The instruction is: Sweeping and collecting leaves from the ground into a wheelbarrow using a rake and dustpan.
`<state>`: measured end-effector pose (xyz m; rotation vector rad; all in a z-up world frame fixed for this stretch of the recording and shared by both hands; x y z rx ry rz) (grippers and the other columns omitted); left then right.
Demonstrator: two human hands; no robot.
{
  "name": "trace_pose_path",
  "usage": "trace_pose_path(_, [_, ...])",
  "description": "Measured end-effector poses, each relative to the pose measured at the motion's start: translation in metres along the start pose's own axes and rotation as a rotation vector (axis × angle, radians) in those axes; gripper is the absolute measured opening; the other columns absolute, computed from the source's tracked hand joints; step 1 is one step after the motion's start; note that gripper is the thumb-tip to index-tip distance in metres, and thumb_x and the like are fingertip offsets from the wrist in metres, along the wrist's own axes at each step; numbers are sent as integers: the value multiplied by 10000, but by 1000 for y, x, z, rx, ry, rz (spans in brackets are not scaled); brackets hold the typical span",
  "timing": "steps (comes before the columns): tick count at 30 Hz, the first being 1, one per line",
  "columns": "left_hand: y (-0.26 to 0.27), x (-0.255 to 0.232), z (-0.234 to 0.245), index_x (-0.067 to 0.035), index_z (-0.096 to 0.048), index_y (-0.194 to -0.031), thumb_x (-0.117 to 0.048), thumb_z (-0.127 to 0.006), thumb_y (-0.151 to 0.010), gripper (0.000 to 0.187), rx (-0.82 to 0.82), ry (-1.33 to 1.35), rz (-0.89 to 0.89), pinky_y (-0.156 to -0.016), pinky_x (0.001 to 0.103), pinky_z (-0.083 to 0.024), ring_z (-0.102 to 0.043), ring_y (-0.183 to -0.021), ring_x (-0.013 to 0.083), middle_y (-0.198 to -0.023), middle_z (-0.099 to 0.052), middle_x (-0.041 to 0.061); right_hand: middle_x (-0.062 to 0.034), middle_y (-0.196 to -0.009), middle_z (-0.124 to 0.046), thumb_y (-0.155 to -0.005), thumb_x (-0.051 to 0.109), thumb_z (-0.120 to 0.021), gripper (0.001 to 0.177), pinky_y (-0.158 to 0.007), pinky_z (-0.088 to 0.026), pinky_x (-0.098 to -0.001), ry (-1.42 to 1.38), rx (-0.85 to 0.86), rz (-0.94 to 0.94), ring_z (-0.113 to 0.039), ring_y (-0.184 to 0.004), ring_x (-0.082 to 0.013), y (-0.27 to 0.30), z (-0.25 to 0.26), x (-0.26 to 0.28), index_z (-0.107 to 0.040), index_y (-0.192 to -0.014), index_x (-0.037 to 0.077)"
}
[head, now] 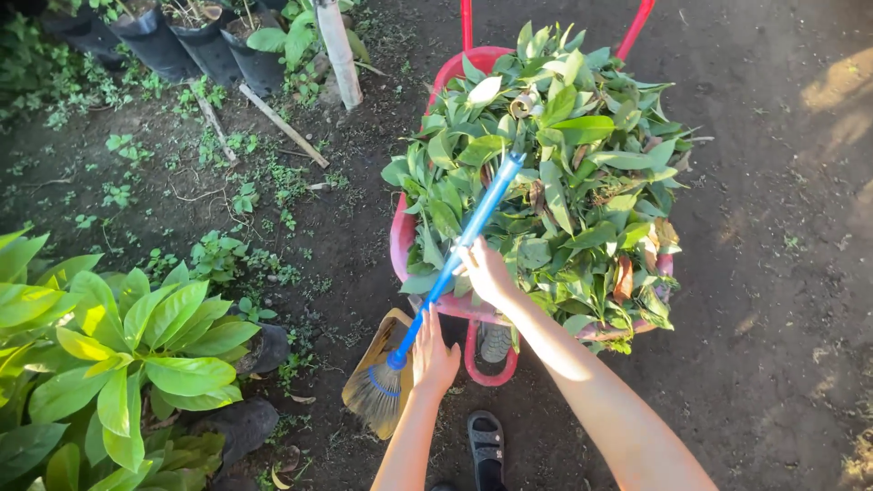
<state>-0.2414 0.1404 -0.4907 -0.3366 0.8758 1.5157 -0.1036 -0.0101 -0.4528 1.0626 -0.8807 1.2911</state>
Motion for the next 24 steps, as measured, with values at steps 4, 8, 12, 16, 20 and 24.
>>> trace_pose_path(4, [-7, 9, -9, -117, -49, -1623, -175, -731, -845, 1036, 81, -46, 75, -1208, 474, -282, -273, -1497, 385, -1671, -183, 198, -141, -979, -732, -1041, 251, -570, 256, -666, -593, -338, 93, 46, -117, -777, -813, -219, -16, -8, -47, -539, -1134, 15])
trace_pose_path(8, [-10, 11, -17, -103, -49, -1612, -185, -738, -846, 1033, 66, -35, 33, -1201, 479, -279, -253, -1503, 398, -1660, -182, 212, -126, -1010, -730, -1001, 258, -629, 280, -668, -588, -342, 69, 63, -111, -768, -820, -214, -9, -11, -40, -577, -1161, 35])
trace_pose_path(12, [-5, 11, -20, -106, -51, -1625, -186, -724, -850, 1030, 107, -25, 64, -1206, 463, -291, -286, -1484, 396, -1666, -186, 217, -114, -1054, -740, -948, 263, -700, 375, -679, -576, -363, 229, 43, -40, -747, -784, -239, 3, -2, -20, -581, -1238, 56])
trace_pose_path(16, [-1, 6, -15, -69, -79, -1608, -186, -733, -838, 1016, 19, -91, -31, -1223, 484, -240, -261, -1501, 394, -1632, -235, 227, -124, -1188, -694, -894, 232, -689, 478, -757, -585, -406, 355, -17, -84, -748, -832, -291, 34, 21, -3, -526, -1305, 50])
trace_pose_path(20, [2, -26, 12, -62, -118, -1605, -265, -664, -915, 902, -39, -191, -82, -1198, 521, -246, -264, -1514, 349, -1626, -282, 179, -186, -1214, -657, -900, 195, -699, 444, -1008, -482, -479, 680, -101, 270, -596, -1148, -387, 84, 48, 56, -575, -1296, 37])
trace_pose_path(24, [23, -66, 40, -56, -155, -1596, -293, -635, -935, 851, -127, -251, -222, -1185, 545, -247, -265, -1511, 335, -1637, -289, 158, -242, -1305, -595, -863, 203, -704, 507, -1022, -457, -478, 738, -183, 331, -552, -1177, -415, 138, 74, 43, -538, -1285, -23])
Point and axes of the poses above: each hand's wrist, its own y-axis away from the middle knuckle, its own z-axis out of the back of the hand, x = y × z, the point moved 9 cm from there along -y, towards the middle knuckle
